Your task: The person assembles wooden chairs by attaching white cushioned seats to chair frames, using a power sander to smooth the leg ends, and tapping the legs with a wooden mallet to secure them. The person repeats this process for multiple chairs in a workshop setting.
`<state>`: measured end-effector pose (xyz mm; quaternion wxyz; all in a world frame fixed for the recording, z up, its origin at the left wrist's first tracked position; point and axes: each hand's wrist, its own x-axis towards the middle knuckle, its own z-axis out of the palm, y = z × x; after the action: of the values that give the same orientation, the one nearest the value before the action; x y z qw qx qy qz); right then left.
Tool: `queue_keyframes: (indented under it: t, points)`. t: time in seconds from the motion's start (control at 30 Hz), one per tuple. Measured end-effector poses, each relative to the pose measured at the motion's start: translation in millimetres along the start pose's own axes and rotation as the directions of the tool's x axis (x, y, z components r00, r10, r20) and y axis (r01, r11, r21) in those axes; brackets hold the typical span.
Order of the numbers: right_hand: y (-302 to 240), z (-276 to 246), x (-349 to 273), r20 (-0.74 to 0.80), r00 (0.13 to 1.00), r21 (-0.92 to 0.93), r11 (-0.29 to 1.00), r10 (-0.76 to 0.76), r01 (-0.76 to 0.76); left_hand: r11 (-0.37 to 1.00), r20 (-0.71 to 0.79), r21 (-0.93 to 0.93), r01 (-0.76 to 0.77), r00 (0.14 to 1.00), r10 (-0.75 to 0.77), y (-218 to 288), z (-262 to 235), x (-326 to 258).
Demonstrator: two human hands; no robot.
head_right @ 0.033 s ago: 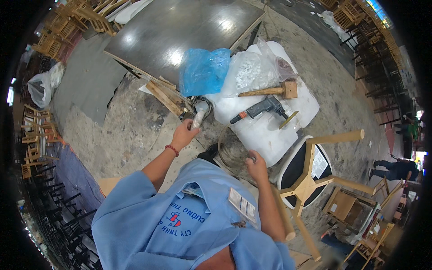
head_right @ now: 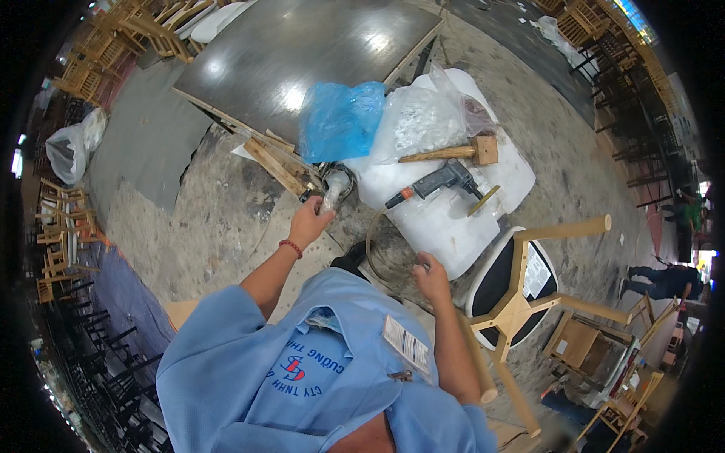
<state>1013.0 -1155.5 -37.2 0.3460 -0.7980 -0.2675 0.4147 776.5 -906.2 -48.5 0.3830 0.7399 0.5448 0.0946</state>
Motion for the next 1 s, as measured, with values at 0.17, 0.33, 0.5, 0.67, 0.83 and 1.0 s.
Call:
queue_keyframes:
  t: [0.17,0.33,0.5,0.67,0.83,1.0]
  points:
    - [7.1,-11.1,33.7,-0.028,0.999,0.031,0.999,0.017,-0.016,0.979,-0.222,0.202,-0.006,0.974,0.052,5.8,25.1,53.5]
    - [-15.5,-11.2,54.8,-0.038,0.995,0.132,0.987,0.094,-0.089,0.992,-0.252,0.079,0.094,0.965,-0.071,15.1,28.7,74.2]
    - [-81.2,-28.5,98.7,-0.146,0.984,0.295,0.954,0.106,-0.060,0.991,-0.286,0.065,0.118,0.954,-0.095,18.3,32.3,80.2]
    - [-128.7,-55.8,183.7,-0.240,0.970,0.408,0.911,0.045,0.059,0.988,-0.420,0.151,0.040,0.907,0.028,-1.7,33.3,76.0]
    - [-115.5,-106.2,245.5,-0.203,0.961,0.628,0.778,0.185,-0.017,0.974,-0.215,0.225,0.018,0.976,0.031,20.0,14.0,63.9]
    - [-124.6,-89.4,274.2,-0.098,0.898,0.773,0.601,0.428,-0.203,0.988,-0.161,0.033,-0.153,0.975,0.157,33.0,-19.6,28.2]
